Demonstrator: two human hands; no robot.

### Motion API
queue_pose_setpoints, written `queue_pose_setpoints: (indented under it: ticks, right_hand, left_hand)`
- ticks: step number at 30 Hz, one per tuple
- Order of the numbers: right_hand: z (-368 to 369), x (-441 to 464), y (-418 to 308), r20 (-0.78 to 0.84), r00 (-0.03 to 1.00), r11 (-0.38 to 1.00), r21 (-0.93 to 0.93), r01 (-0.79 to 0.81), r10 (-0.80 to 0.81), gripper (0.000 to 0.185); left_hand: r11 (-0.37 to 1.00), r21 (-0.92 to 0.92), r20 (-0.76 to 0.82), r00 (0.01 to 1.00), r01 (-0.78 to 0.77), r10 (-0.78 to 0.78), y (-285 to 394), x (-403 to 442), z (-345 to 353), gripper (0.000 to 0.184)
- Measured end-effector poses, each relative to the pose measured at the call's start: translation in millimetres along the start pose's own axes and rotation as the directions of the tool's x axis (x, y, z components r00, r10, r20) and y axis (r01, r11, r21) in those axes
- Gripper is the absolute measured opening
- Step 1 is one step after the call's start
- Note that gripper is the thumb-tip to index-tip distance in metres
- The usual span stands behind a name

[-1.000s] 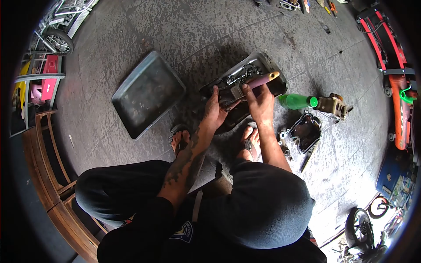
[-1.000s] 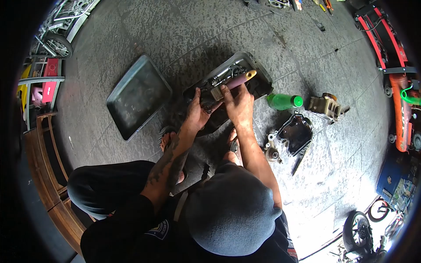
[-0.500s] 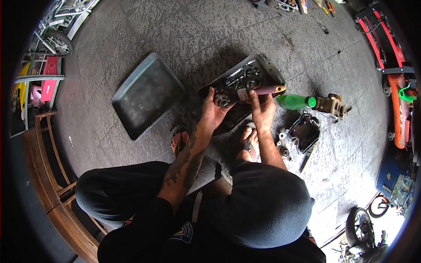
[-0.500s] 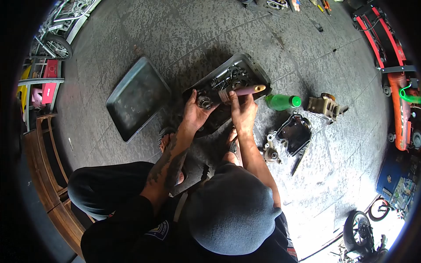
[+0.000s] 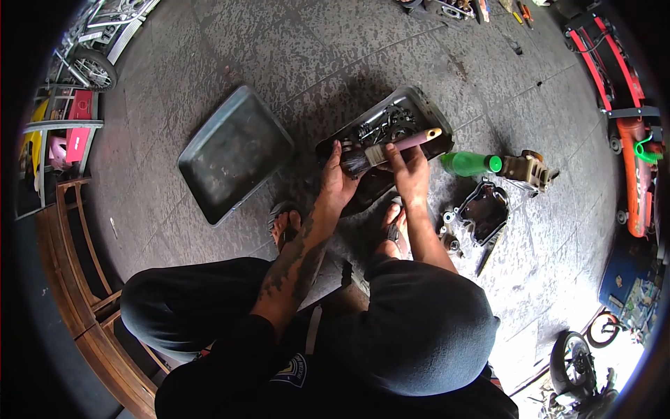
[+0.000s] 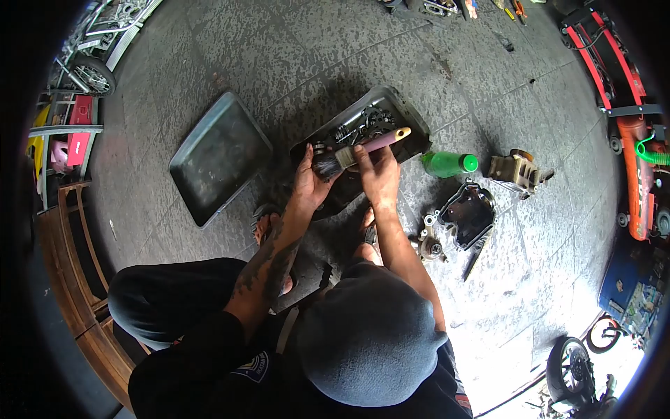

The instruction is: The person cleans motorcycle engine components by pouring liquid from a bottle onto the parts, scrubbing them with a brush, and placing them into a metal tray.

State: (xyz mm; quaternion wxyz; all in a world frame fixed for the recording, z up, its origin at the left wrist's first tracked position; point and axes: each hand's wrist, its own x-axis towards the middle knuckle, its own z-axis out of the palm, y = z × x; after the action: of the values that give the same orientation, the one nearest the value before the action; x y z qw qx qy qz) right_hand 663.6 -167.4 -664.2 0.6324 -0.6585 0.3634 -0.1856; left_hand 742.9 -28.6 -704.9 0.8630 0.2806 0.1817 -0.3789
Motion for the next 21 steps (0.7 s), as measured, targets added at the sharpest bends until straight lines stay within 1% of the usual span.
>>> queue_pose_setpoints:
  ticks: [2, 3, 5, 6, 7, 8, 9, 10, 11, 12, 13, 15, 16, 18, 19, 20, 21]
  right_hand:
    - [-5, -4, -29, -0.066, 0.994, 0.949, -0.309, 0.062, -0.086, 0.033]
    - [-5, -2, -30, -0.063, 0.994, 0.95, -0.307, 0.064, -0.088, 0.033]
    - [-9, -1, -29, -0.073, 0.997, 0.993, -0.117, 0.027, -0.036, 0.03]
    - [-6, -1, -24, -0.072, 0.997, 0.992, -0.121, 0.022, -0.031, 0.03]
    - [2, 0, -23, -0.095, 0.985, 0.989, -0.014, 0.144, -0.145, 0.03]
    - [7, 1, -24, -0.13, 0.957, 0.959, 0.091, 0.27, -0.258, 0.031]
    - [3, -4, -26, -0.069, 0.979, 0.977, -0.113, 0.183, -0.192, 0.03]
    - [-1, -5, -37, -0.029, 0.981, 0.935, -0.31, 0.172, -0.19, 0.03]
    - [-2, -5, -39, -0.027, 0.976, 0.917, -0.347, 0.195, -0.218, 0.031]
    - [-3, -4, -41, -0.022, 0.969, 0.897, -0.384, 0.219, -0.246, 0.031]
    - [-2, -4, -44, -0.019, 0.969, 0.897, -0.383, 0.22, -0.246, 0.031]
    - [-1, -6, -47, -0.115, 0.97, 0.966, -0.173, 0.193, -0.215, 0.03]
    - [-1, -7, -44, -0.112, 0.971, 0.966, -0.175, 0.188, -0.209, 0.03]
    - [2, -4, -40, -0.064, 0.975, 0.944, -0.273, 0.186, -0.211, 0.028]
    - [-1, -3, -47, -0.035, 0.992, 0.932, -0.349, 0.1, -0.12, 0.026]
    - [-3, 1, -45, -0.035, 0.991, 0.931, -0.349, 0.106, -0.126, 0.026]
    - [-4, 3, -41, -0.03, 0.975, 0.914, -0.357, 0.194, -0.218, 0.026]
  left_hand:
    - [0.997, -0.067, 0.203, 0.979, 0.027, -0.013, 1, 3, -12, 0.039]
    - [0.997, -0.067, 0.203, 0.979, 0.023, -0.009, 0, 5, -12, 0.039]
    - [0.997, -0.075, 0.085, 0.996, 0.005, 0.001, -4, 0, 4, 0.041]
    - [0.997, -0.078, 0.08, 0.997, 0.009, -0.002, -2, -6, 11, 0.041]
    - [0.998, -0.047, 0.093, 0.995, 0.045, -0.041, 3, -11, 22, 0.041]
    - [0.997, -0.015, 0.109, 0.991, 0.079, -0.077, 6, -13, 30, 0.042]
    - [0.997, -0.014, 0.112, 0.991, 0.08, -0.078, 3, -10, 25, 0.042]
    - [0.998, 0.038, 0.107, 0.993, 0.054, -0.058, 0, -8, 21, 0.043]
    - [0.996, 0.089, 0.099, 0.994, 0.028, -0.037, -2, -6, 15, 0.044]
    - [0.996, 0.09, 0.1, 0.994, 0.026, -0.035, -4, -4, 10, 0.044]
    - [0.997, 0.066, 0.122, 0.992, 0.034, -0.042, -5, -7, 12, 0.046]
    - [0.998, 0.04, 0.136, 0.989, 0.046, -0.051, -4, -12, 14, 0.047]
    - [0.997, 0.07, 0.163, 0.985, 0.039, -0.05, -3, -13, 15, 0.048]
    - [0.994, 0.105, 0.199, 0.979, 0.028, -0.049, 0, -15, 20, 0.05]
    - [0.995, 0.081, 0.219, 0.973, 0.053, -0.069, 0, -17, 21, 0.049]
    - [0.996, 0.056, 0.239, 0.967, 0.074, -0.086, 0, -18, 22, 0.048]
    - [0.996, 0.055, 0.24, 0.967, 0.072, -0.083, 1, -17, 22, 0.048]
